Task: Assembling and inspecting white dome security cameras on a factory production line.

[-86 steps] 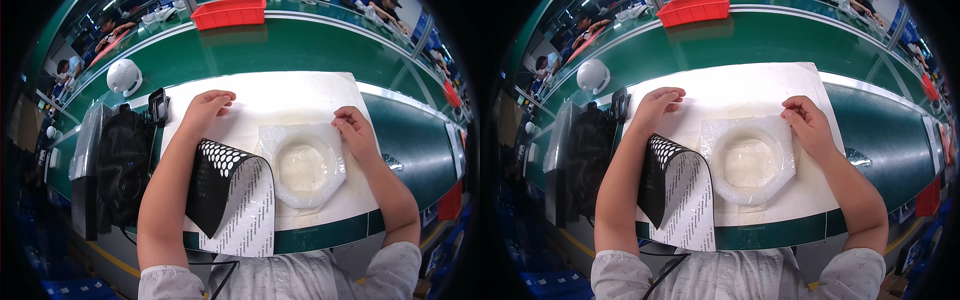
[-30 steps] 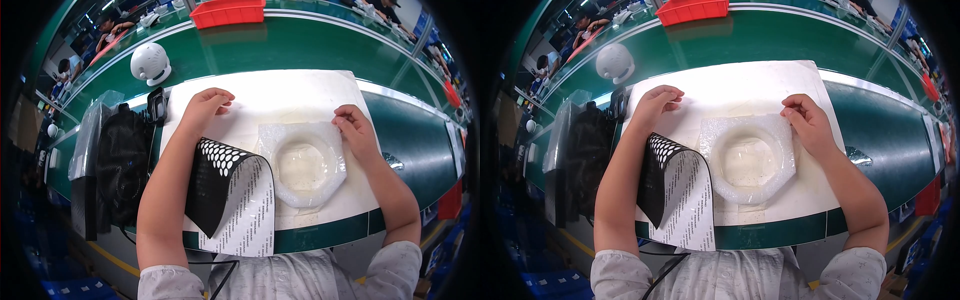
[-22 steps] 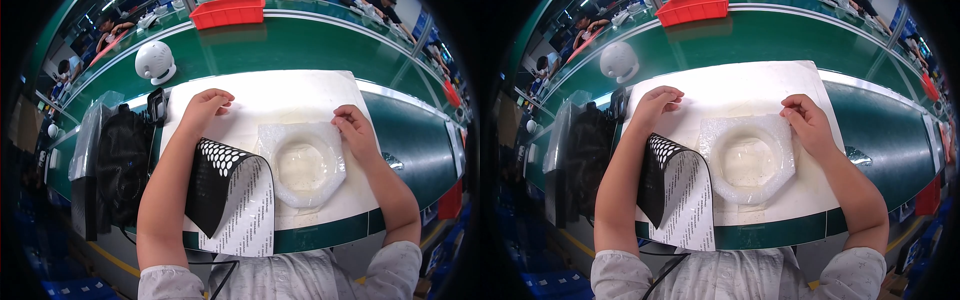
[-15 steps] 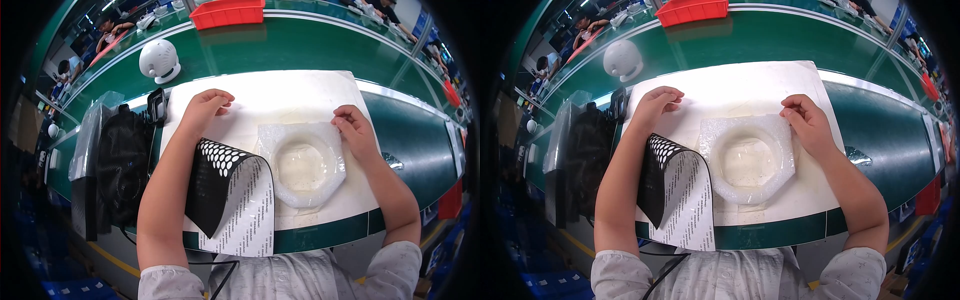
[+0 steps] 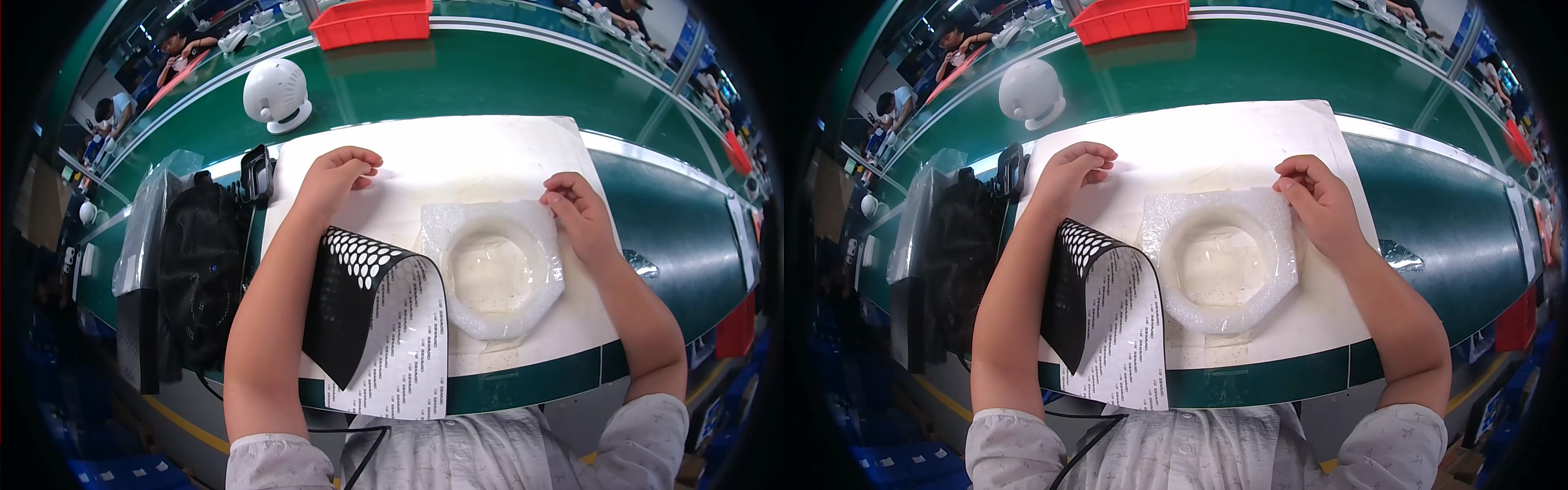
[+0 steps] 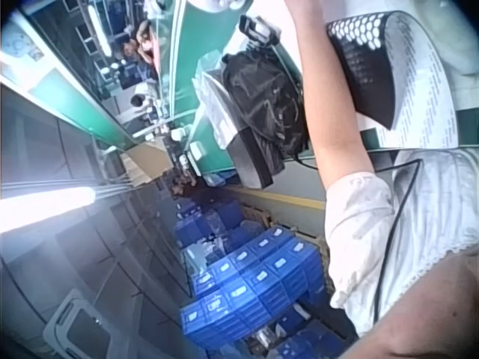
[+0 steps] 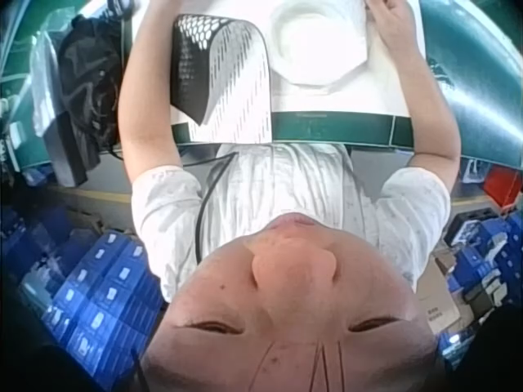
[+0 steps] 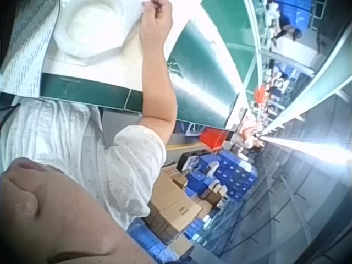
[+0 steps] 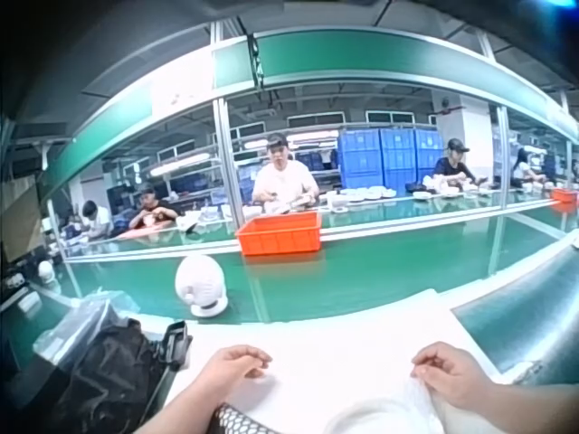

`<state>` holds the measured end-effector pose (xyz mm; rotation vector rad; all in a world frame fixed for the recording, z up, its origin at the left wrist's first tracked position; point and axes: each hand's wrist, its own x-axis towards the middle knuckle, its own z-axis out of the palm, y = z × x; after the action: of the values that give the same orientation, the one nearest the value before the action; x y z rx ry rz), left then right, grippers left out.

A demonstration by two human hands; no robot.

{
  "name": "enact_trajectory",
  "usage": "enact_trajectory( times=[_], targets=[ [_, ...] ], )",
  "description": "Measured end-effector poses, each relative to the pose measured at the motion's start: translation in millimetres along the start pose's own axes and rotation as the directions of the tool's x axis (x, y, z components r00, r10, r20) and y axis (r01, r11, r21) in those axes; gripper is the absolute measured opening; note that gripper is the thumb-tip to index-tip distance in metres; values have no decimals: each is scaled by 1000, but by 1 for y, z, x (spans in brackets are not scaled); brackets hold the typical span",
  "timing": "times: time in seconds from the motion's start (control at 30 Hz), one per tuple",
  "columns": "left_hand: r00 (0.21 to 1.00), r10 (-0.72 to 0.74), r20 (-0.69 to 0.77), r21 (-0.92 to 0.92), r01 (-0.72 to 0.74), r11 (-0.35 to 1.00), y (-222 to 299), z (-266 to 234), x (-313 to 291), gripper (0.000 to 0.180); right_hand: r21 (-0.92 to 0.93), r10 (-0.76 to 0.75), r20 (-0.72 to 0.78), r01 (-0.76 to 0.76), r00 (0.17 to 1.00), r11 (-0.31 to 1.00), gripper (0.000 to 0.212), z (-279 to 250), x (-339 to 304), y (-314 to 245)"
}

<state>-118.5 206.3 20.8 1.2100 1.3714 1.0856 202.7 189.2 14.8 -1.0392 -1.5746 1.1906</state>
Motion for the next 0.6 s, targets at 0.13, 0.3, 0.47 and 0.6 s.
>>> enact_trajectory(
  times=[0.13, 0.3, 0.47, 0.6],
  targets=[
    [1000, -3, 1, 1, 3, 1000, 2, 1, -1, 17, -11, 11, 4, -11, 1000, 1000, 15, 0, 0, -1],
    [1000, 5, 5, -5, -5, 1000, 1, 1, -1, 17, -7, 6, 0, -6, 1000, 1000, 15, 0, 0, -1],
    [1000, 8, 5, -11, -8, 1000, 1, 2, -2, 18, -5, -8, 6, 8, 1000, 1000, 14, 0, -1, -1],
    [1000, 12, 1, -20, -12, 1000, -1, 1, -1, 18, -12, -18, 9, 18, 1000, 1000, 14, 0, 0, -1]
  ],
)
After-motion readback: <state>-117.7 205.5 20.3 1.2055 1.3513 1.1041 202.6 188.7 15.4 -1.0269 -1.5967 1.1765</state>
